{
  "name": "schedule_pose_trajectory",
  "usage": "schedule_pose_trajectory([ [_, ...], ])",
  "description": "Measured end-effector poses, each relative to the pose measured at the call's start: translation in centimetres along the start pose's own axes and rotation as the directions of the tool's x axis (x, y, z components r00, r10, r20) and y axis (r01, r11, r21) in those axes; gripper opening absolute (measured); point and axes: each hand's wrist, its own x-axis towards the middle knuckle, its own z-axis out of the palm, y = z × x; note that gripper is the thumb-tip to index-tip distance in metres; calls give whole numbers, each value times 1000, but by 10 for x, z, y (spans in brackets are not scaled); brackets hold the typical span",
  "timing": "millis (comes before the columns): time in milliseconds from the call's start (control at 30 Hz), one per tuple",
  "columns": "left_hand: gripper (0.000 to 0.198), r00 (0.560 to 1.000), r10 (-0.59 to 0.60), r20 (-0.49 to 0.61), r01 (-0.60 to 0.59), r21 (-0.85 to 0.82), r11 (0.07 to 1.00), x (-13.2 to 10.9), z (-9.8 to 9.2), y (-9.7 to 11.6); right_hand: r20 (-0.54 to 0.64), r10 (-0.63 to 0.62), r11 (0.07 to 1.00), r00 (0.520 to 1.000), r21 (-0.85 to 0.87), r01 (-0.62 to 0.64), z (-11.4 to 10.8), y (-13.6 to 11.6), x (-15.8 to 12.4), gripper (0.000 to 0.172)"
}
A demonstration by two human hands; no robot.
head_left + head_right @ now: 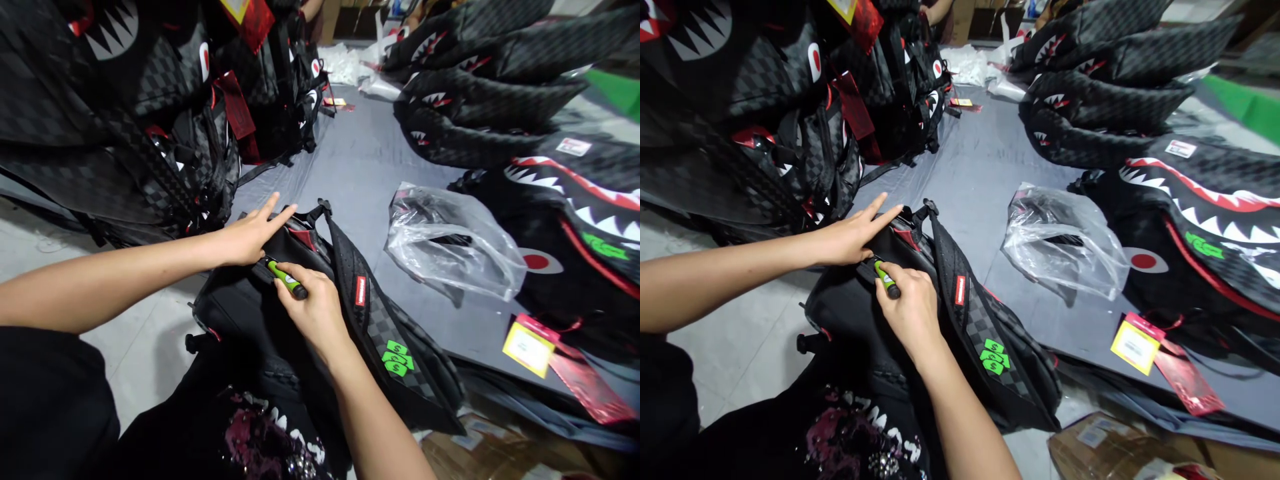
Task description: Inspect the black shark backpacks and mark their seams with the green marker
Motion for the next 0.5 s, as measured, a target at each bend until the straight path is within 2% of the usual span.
schedule_pose_trajectory([
  [100, 110, 992, -111, 64, 112, -10, 994, -2, 1, 1, -29, -10, 1000, 1000, -5, 10, 6, 3, 2, 22],
  [267, 108, 990, -26, 139, 25, 15, 1000, 3, -6, -3, 10, -9, 999, 1000, 53, 8, 7, 3, 7, 22],
  [500, 106, 995, 1, 104, -1, -8, 1000, 9, 3, -10, 23, 15, 1000, 1000, 13, -15, 10, -4, 13, 22],
])
